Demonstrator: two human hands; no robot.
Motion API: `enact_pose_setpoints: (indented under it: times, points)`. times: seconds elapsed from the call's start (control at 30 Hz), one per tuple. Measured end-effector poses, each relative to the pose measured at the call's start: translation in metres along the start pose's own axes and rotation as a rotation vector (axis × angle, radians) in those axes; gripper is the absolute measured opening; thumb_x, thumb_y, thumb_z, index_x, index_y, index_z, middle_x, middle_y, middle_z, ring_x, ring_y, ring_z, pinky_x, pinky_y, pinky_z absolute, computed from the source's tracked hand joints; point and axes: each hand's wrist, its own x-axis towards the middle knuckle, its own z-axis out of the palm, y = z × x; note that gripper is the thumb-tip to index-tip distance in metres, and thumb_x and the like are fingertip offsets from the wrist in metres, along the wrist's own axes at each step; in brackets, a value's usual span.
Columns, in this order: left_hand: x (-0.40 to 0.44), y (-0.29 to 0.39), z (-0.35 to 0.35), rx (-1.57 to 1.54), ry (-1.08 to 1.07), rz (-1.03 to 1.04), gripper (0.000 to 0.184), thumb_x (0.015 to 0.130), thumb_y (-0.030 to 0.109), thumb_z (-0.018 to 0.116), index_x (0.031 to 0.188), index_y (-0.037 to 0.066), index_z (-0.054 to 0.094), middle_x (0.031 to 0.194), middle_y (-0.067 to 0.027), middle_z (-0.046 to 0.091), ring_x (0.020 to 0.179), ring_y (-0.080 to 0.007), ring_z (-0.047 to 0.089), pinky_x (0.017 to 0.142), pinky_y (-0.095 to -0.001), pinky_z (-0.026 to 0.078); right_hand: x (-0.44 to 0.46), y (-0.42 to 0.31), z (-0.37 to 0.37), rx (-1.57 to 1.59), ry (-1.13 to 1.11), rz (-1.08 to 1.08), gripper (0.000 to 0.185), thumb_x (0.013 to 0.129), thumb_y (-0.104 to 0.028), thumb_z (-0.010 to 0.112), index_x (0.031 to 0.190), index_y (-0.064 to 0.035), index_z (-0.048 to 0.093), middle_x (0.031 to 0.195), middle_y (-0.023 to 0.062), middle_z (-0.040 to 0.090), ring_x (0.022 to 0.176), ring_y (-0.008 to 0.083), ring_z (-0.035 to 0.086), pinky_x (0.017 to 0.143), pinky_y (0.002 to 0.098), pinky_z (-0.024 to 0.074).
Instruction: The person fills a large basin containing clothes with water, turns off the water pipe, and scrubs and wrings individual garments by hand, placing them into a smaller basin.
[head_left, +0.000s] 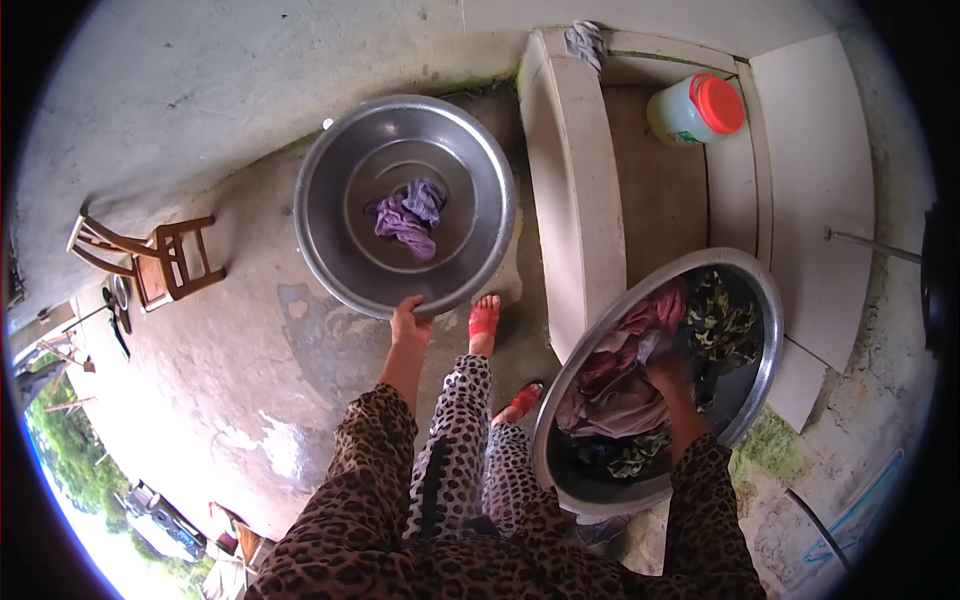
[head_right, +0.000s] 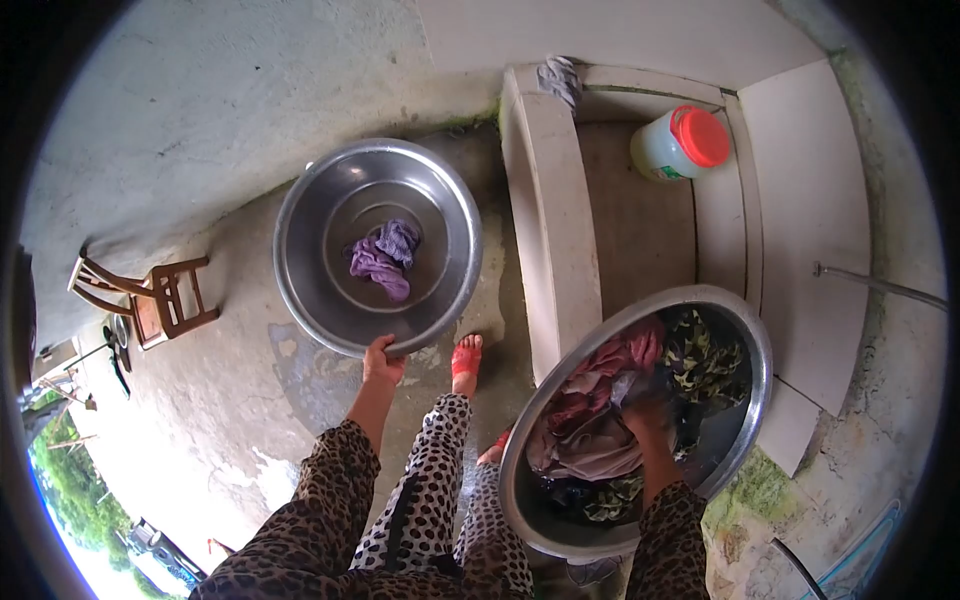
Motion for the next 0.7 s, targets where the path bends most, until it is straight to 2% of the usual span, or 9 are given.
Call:
enact_pose_setpoints:
  times: [0.1,0.2,0.3,0.37,0.43,0.5,0.6,0.63,0.7]
  points:
    - [0.005,0.0,-0.003,0.017,0.018,-0.004,0.011,0.078,0.003,0.063,0.084,0.006,0.055,0.078,-0.0057,0.06,0.071,-0.0231,0.062,0.058,-0.0335,0.052,0.003,0.002,0.005,0.117,-0.001,0.08,0.084,0.078,-0.042,0.065,0.142,0.002,0.031,0.146,0.0275,0.028,0.133,0.0398,0.034,0.109,0.0458,0.0303]
    - [0.002,0.003,0.0,0.016,0.034,-0.007,0.011,0.077,0.003,0.063,0.083,0.007,0.055,0.076,-0.0045,0.06,0.069,-0.0224,0.062,0.057,-0.0325,0.052,-0.014,-0.005,-0.026,0.136,-0.129,0.04,0.081,0.08,-0.037,0.063,0.142,0.0033,0.029,0.147,0.0262,0.028,0.134,0.0383,0.033,0.109,0.0458,0.0305]
    - [-0.011,0.011,0.007,0.01,0.039,-0.003,0.012,0.076,0.002,0.064,0.083,0.008,0.055,0.076,-0.0034,0.06,0.067,-0.0212,0.062,0.056,-0.0318,0.051,0.001,-0.001,0.006,0.199,0.003,0.172,0.081,0.079,-0.038,0.065,0.142,0.0013,0.031,0.148,0.0245,0.027,0.135,0.038,0.033,0.109,0.0458,0.0315]
    - [-0.011,0.013,0.004,0.02,0.038,0.008,0.012,0.075,0.002,0.064,0.082,0.008,0.056,0.076,-0.003,0.06,0.066,-0.0203,0.061,0.055,-0.0315,0.05,0.02,0.009,0.047,0.059,0.248,0.12,0.057,0.08,-0.035,0.058,0.125,-0.0003,0.05,0.128,0.023,0.049,0.118,0.0369,0.05,0.101,0.0442,0.0387]
    - [0.001,0.024,-0.012,0.037,0.033,0.033,0.012,0.074,0.002,0.065,0.081,0.009,0.057,0.076,-0.0027,0.06,0.066,-0.0196,0.061,0.054,-0.0312,0.049,0.015,0.009,0.046,0.052,0.372,0.091,0.047,0.081,-0.032,0.056,0.115,-0.0007,0.061,0.116,0.0221,0.061,0.109,0.0365,0.058,0.096,0.0436,0.0429]
    - [-0.002,0.038,-0.021,0.036,0.005,0.025,0.012,0.074,0.003,0.066,0.08,0.009,0.058,0.076,-0.0027,0.06,0.068,-0.0192,0.061,0.054,-0.0317,0.048,-0.021,-0.007,-0.005,0.179,0.369,0.095,0.045,0.08,-0.031,0.056,0.112,0.0,0.062,0.113,0.0216,0.063,0.109,0.0369,0.058,0.095,0.0438,0.0439]
    - [-0.029,0.052,-0.036,0.089,-0.019,0.004,0.01,0.073,0.004,0.067,0.079,0.009,0.059,0.077,-0.0025,0.061,0.073,-0.0186,0.061,0.056,-0.0323,0.049,-0.038,-0.011,-0.034,0.154,0.235,0.046,0.047,0.079,-0.032,0.059,0.113,-0.0001,0.062,0.112,0.0217,0.063,0.109,0.0377,0.058,0.095,0.044,0.0442]
    - [-0.039,0.055,-0.042,0.114,-0.029,0.002,0.01,0.073,0.005,0.067,0.079,0.009,0.06,0.078,-0.0024,0.061,0.075,-0.0184,0.061,0.057,-0.0325,0.049,-0.036,-0.011,-0.033,0.149,0.271,0.022,0.048,0.078,-0.033,0.06,0.112,0.0001,0.062,0.111,0.0223,0.063,0.109,0.0382,0.058,0.095,0.044,0.0441]
    - [-0.061,0.054,-0.062,0.067,-0.047,0.0,0.009,0.074,0.004,0.066,0.081,0.007,0.06,0.08,-0.0033,0.062,0.08,-0.0207,0.061,0.068,-0.0341,0.051,-0.037,-0.009,-0.025,0.138,0.337,-0.023,0.049,0.077,-0.035,0.061,0.111,0.0004,0.062,0.109,0.0236,0.063,0.109,0.039,0.058,0.095,0.0441,0.0441]
